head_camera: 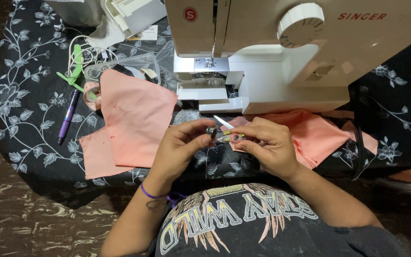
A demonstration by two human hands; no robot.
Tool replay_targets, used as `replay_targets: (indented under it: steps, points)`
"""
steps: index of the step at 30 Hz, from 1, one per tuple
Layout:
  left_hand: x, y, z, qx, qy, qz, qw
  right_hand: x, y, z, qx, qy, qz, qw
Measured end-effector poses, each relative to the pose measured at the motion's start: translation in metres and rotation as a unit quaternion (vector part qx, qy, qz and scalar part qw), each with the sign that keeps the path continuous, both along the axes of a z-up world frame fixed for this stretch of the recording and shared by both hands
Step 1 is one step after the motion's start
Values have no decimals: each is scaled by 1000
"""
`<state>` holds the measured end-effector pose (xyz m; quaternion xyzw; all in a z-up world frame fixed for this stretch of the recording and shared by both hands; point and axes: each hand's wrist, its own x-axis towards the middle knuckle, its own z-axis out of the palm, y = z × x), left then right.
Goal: Threading the upper thread path and the bobbin assembly of a Singer sewing machine.
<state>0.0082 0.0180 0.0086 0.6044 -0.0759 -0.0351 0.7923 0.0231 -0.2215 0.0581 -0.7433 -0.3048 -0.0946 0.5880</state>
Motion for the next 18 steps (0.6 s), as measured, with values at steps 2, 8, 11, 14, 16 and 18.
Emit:
replay_targets:
  steps: [2,8,11,14,16,18]
  points:
    - [-6,-13,4,-96,29,-20,995,0,2,3,13,-2,-4,1000]
    - [-17,-37,6,-217,69,-28,973,-2,9,4,70,-47,1,996]
    - [-18,-44,11,-249,82,-30,965,-2,9,1,85,-75,14,993]
    - [-17,-48,7,-268,87,-25,959,-2,8,-2,77,-86,20,993]
    - [-16,-49,-2,-267,88,-21,960,-2,9,-2,70,-88,18,993]
    - [-14,-49,-7,-267,87,-15,960,-2,8,-2,62,-90,17,994]
